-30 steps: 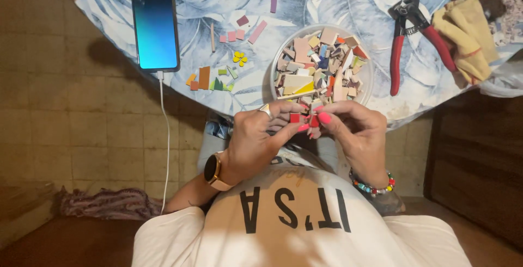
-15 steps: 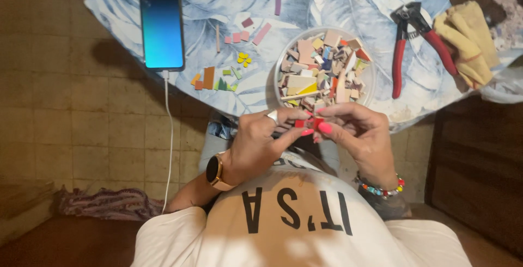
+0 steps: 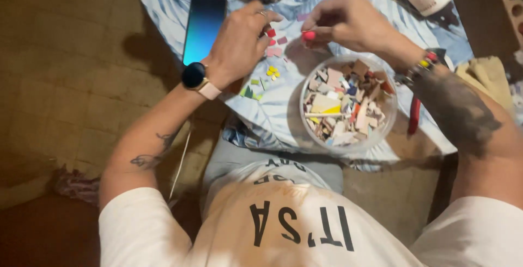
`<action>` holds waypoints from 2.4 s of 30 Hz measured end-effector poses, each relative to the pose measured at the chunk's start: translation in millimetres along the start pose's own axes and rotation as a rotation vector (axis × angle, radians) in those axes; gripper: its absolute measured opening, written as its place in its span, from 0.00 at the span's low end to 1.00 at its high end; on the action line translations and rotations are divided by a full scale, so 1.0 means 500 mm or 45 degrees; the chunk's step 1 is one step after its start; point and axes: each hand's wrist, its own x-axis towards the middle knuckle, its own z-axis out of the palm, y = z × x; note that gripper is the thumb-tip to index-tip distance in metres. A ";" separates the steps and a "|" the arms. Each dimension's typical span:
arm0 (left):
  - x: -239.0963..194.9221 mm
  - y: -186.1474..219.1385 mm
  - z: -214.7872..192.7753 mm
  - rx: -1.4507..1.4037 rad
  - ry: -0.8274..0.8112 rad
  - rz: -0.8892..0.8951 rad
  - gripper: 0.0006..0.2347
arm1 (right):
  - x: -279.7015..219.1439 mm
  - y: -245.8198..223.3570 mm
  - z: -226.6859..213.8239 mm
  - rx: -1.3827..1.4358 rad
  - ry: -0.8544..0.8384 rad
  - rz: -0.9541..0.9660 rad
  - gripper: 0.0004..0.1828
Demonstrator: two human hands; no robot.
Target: The person sorts small colorful ceramic tile fragments from a clear plastic container onto a patterned tablecloth. They pick up individual pieces, inspect them, and place them in small groups on the table. A pair of pliers is visible on the table but is not used during the clip.
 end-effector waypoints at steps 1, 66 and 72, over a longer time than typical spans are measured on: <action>0.002 -0.007 0.005 0.007 0.003 0.002 0.14 | 0.028 0.020 0.008 -0.002 0.002 -0.007 0.02; -0.164 0.233 0.068 -0.418 0.470 0.014 0.04 | -0.328 0.080 0.140 -0.721 0.946 -0.166 0.10; -0.179 0.216 0.094 -0.525 0.575 0.001 0.02 | -0.313 0.061 0.144 -0.749 0.858 -0.142 0.08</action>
